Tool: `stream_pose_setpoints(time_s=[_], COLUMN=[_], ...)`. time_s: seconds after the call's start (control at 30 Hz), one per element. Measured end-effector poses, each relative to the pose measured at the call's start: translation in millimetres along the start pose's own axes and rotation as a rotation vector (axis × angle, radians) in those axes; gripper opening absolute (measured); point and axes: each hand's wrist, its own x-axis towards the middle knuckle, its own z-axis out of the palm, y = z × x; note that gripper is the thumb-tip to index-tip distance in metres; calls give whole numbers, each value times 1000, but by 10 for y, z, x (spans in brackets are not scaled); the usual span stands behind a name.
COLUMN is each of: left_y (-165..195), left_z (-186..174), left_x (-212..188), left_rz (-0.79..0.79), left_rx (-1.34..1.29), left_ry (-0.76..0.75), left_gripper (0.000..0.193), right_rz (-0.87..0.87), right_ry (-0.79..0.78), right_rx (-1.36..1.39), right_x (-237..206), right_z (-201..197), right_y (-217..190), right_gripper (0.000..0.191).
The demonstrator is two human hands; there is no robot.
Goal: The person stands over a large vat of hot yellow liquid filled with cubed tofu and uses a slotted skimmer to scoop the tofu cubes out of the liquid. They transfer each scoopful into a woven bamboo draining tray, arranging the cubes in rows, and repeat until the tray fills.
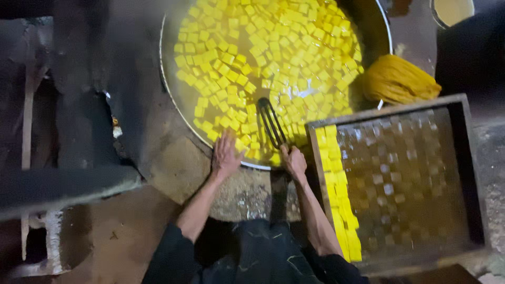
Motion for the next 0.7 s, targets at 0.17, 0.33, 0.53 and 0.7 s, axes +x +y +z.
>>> stream_pose_setpoints(time_s=[0.17,0.33,0.53,0.7], left_y=[-159,-307,-360,-360], left_z=[125,261,315,342], left_x=[65,88,48,33], left_rz=[-108,-170,-163,-196], left_rx=[15,-55,-94,-127], left_ry=[-186,-265,-232,-281], left_gripper=[72,68,63,64], right_rz=[-214,-500,-389,-87], right_ry=[7,0,-305,-273], right_rx=[-198,-192,241,564], right_x=[886,1652,1731,1126], right_z=[139,244,615,724], right_y=[-442,-970,-1258,-951], right_gripper=[52,45,47,46])
